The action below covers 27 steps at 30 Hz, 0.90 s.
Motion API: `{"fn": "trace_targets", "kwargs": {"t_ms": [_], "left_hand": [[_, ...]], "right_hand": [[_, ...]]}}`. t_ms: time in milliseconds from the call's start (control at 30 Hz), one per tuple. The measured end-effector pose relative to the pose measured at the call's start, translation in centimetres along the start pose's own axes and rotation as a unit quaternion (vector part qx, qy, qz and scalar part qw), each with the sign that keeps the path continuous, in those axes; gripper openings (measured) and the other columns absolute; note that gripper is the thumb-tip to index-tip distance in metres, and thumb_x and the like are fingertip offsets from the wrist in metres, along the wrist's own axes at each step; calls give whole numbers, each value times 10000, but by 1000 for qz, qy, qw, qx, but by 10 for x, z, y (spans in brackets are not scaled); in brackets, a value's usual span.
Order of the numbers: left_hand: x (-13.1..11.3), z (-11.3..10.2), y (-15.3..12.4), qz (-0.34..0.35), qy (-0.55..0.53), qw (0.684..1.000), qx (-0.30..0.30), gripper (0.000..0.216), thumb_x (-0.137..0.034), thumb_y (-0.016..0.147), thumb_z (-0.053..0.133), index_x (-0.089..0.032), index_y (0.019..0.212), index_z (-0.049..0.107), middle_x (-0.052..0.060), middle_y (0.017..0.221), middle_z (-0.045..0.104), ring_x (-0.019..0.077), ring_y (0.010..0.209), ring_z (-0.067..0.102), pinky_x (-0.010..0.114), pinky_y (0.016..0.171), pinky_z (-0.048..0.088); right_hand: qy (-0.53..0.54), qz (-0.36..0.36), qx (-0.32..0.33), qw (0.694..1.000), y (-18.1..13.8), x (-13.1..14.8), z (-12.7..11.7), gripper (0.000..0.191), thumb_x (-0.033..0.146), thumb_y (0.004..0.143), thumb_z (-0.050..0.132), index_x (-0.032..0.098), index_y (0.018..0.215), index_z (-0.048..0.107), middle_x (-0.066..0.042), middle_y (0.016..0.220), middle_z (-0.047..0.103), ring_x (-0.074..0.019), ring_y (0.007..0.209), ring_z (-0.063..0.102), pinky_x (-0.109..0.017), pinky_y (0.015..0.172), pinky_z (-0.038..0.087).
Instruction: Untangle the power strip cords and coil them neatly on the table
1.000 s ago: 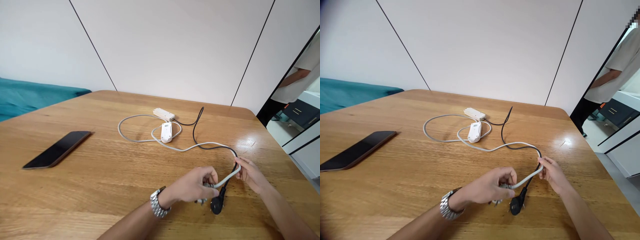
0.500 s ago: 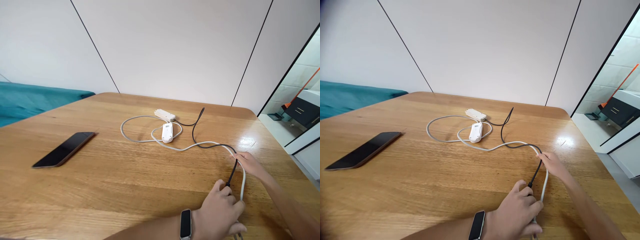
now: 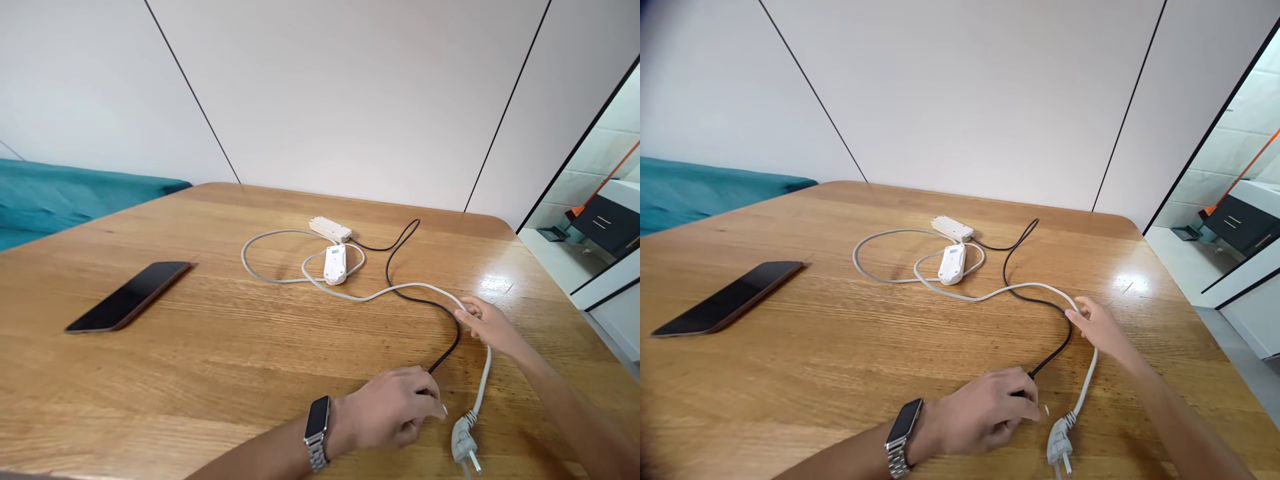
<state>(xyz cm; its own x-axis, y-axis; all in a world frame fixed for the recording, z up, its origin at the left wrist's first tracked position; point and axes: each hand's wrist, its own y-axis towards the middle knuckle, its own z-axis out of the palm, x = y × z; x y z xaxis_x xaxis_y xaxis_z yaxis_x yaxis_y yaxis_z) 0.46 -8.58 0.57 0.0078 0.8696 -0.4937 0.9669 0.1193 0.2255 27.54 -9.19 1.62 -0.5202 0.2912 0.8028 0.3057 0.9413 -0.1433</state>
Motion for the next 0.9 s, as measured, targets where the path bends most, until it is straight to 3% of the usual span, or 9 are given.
{"fn": "trace_targets", "kwargs": {"t_ms": [167,333,467,533,600,700,767,833,900], "left_hand": [[2,10,14,19,-17,1000,-4,179,-198,912,496,-202,1021,638,57,1023,682,147,944,613,241,839,477],[26,27,88,-47,4,999,-28,174,-256,908,521,-172,976,657,82,1069,645,192,992,599,287,855,496],[43,27,131,-51,-15,998,-33,252,-266,848,589,-100,1034,631,160,1137,605,257,1043,584,339,856,514],[43,23,126,-26,-65,997,-30,360,-261,824,619,-93,1142,592,175,1206,584,267,1099,574,349,897,511],[36,18,103,-22,-112,991,-72,382,-249,862,553,-125,1223,554,164,1302,550,250,1194,541,353,987,476],[12,14,59,-85,-92,979,-158,355,-239,906,436,-162,1235,545,139,1325,563,232,1236,526,380,1050,428],[-6,17,39,14,-16,993,-114,361,-302,896,493,-230,1245,550,88,1400,530,248,1290,485,416,1093,381],[-17,23,32,151,74,985,-50,305,-310,914,492,-292,1202,589,13,1454,493,235,1375,393,431,1153,304],[-17,31,35,199,142,970,-16,283,-325,934,463,-296,1168,620,5,1447,499,235,1404,348,460,1163,282]], "right_hand": [[90,13,9,996,-11,18,-4,365,481,733,593,187,943,647,12,703,613,-89,422,453,-245,424,342],[80,-48,-8,996,-11,38,-6,317,455,757,529,181,752,688,-11,624,625,-140,541,549,-261,520,416],[-20,-105,-69,992,-2,29,-5,271,363,748,511,209,749,734,-40,799,735,-208,773,658,-295,687,479],[-73,-121,-92,986,2,20,-5,277,345,762,491,227,775,741,-39,878,748,-217,825,667,-307,730,486],[-133,-122,-114,977,6,9,-6,295,339,786,468,227,836,737,-48,898,740,-217,800,658,-321,725,491],[-272,-112,-176,939,11,-1,-7,319,331,820,481,179,992,703,-108,1007,700,-263,921,624,-375,813,480],[-382,-83,-214,895,12,-6,-8,382,360,847,505,140,1127,644,-162,1132,643,-323,1052,569,-432,860,458],[-458,-40,-222,860,12,-9,-9,465,410,870,512,127,1234,568,-198,1218,583,-363,1104,535,-461,838,457],[-482,3,-197,854,12,-16,-15,498,456,893,480,127,1263,532,-211,1214,572,-366,1073,562,-452,782,468]]}}
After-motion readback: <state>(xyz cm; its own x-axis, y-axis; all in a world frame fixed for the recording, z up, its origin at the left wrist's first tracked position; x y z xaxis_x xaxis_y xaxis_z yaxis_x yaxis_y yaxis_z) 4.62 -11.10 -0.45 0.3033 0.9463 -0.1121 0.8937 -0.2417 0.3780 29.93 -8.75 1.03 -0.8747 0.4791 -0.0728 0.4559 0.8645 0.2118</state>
